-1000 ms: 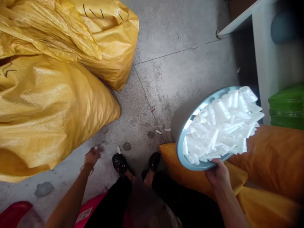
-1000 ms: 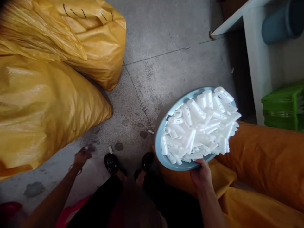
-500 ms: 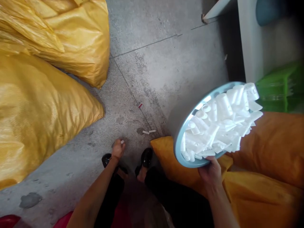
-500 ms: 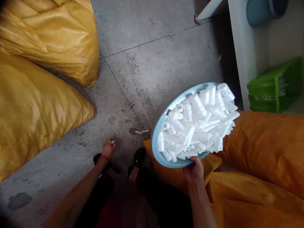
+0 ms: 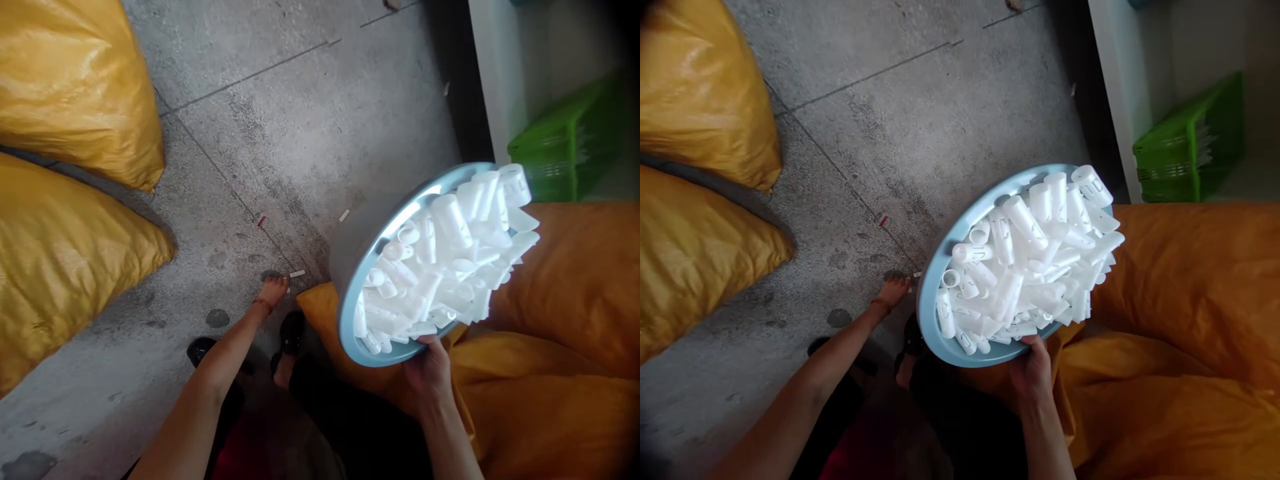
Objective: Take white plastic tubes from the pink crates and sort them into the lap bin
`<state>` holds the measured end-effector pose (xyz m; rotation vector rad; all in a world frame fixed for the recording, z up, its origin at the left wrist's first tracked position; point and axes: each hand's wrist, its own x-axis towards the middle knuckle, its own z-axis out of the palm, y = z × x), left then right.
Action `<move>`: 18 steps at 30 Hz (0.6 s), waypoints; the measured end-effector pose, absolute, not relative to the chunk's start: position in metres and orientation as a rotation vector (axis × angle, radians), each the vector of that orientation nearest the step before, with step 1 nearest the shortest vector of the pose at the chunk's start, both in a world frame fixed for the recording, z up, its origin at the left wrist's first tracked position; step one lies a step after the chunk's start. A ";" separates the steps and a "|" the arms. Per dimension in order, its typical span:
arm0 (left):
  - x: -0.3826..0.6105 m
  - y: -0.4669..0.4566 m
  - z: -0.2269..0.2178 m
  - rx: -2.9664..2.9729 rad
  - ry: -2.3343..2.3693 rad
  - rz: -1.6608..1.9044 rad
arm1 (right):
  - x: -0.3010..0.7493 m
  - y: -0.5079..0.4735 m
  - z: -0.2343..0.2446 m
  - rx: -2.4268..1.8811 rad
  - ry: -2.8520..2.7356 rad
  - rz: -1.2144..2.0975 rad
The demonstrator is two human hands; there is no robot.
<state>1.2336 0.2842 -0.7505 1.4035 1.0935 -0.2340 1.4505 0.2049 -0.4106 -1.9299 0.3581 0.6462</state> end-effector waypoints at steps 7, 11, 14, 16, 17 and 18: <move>1.226 0.297 -0.760 1.371 1.220 -0.250 | 1.458 0.200 -0.411 -1.940 0.368 0.614; 1.240 0.300 -0.761 1.337 1.291 -0.215 | 1.462 0.202 -0.411 -1.935 0.371 0.605; 1.251 0.300 -0.753 1.309 1.292 -0.180 | 1.464 0.204 -0.411 -1.940 0.382 0.610; 1.262 0.299 -0.746 1.280 1.262 -0.158 | 1.464 0.206 -0.410 -1.933 0.398 0.614; 1.268 0.298 -0.744 1.259 1.242 -0.147 | 1.464 0.206 -0.410 -1.926 0.403 0.614; 1.274 0.297 -0.741 1.233 1.222 -0.136 | 1.464 0.206 -0.410 -1.920 0.404 0.609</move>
